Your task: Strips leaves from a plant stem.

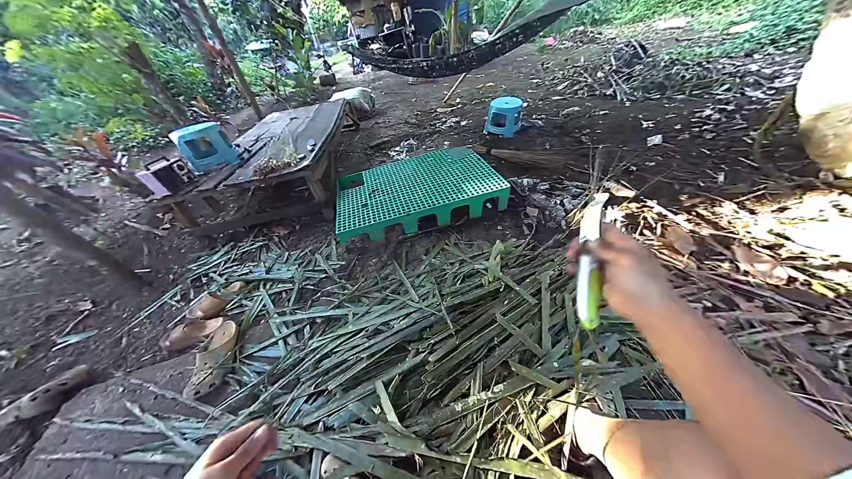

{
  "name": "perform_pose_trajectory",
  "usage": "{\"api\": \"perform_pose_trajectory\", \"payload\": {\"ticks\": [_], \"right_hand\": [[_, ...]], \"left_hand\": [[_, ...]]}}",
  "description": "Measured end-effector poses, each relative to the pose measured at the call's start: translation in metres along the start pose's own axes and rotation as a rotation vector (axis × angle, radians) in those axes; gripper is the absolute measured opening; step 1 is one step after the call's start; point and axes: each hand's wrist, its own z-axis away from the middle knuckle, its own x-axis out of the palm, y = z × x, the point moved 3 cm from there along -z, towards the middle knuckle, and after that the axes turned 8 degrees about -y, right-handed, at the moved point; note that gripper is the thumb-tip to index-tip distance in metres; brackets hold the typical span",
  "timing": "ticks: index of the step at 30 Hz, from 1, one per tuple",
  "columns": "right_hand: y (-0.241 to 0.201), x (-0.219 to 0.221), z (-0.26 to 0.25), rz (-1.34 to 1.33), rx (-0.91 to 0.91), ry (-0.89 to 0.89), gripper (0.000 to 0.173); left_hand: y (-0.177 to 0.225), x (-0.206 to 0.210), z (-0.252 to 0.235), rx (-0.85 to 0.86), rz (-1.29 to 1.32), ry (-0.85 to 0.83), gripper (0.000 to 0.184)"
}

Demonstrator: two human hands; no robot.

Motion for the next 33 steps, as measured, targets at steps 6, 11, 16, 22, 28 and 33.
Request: {"api": "perform_pose_trajectory", "payload": {"ticks": [6,11,16,22,28,33], "right_hand": [[0.017,0.139,0.101,-0.051,0.259,-0.916,0.045],[0.014,0.169,0.144,-0.168,0.275,-1.129,0.056],[0.016,0.161,0.151,-0.219,0.182,-1.082,0.041],[0.002,0.144,0.143,-0.271,0.131,-0.978,0.036],[-0.010,0.123,0.119,-0.339,0.074,-0.865,0.035],[-0.019,0.106,0.097,-0.381,0.079,-0.740,0.036]], "left_hand": [[0.075,0.089,-0.012,0.383,-0.134,0.040,0.032],[0.105,0.140,-0.002,0.587,-0.203,-0.080,0.033],[0.114,0.155,0.005,0.593,0.110,-0.276,0.031],[0.121,0.157,0.007,0.649,0.127,-0.307,0.033],[0.124,0.154,0.009,0.680,0.067,-0.302,0.038],[0.127,0.150,0.011,0.665,0.061,-0.324,0.038]]}}
